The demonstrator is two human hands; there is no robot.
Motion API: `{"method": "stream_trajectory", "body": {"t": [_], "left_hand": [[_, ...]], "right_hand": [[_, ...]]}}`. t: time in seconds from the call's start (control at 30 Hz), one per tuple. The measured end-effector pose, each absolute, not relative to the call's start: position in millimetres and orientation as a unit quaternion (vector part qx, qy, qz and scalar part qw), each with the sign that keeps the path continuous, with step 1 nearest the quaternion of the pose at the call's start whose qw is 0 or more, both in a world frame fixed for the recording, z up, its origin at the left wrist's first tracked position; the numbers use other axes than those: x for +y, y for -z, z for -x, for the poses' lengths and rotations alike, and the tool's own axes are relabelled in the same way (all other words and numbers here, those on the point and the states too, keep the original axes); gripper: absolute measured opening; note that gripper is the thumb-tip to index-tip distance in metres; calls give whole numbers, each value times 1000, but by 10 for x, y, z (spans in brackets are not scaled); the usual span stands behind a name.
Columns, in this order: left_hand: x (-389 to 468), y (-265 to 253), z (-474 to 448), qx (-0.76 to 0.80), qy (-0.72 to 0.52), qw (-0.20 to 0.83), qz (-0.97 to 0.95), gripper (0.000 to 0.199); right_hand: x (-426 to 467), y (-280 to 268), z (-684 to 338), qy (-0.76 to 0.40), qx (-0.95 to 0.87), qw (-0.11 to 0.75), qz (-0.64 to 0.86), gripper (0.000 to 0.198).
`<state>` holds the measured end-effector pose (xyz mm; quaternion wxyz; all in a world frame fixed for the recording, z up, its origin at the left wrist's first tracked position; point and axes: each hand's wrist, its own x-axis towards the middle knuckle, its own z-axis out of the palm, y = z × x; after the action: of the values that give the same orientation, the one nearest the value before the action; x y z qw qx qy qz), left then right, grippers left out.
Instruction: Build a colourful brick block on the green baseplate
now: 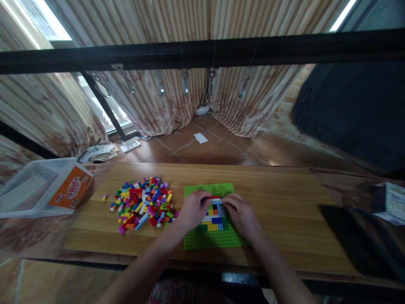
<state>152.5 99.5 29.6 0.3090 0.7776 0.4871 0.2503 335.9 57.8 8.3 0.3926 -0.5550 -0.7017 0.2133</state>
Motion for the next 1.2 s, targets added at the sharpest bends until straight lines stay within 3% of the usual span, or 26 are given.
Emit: {"method": "stream_trajectory", "body": {"t": [0.27, 0.43, 0.73, 1.0, 1.2], "left_hand": [[1003, -272, -1617, 517, -262, 293, -760, 13], [1003, -245, -1627, 517, -275, 303, -752, 12], [996, -202, -1610, 504, -299, 304, -751, 13], [1027, -206, -1642, 494, -267, 293, -774, 24], [1015, -224, -1654, 460, -230, 271, -814, 35]], "right_hand": [[591, 29, -3395, -257, -632, 443, 581, 14], [572, 63, -3443, -286, -598, 448, 600, 21], [513, -81, -3382, -225, -660, 385, 605, 19], [267, -79, -3242, -129, -520, 420, 732, 26], [273, -13, -2983, -103, -525, 410, 739, 28]]}}
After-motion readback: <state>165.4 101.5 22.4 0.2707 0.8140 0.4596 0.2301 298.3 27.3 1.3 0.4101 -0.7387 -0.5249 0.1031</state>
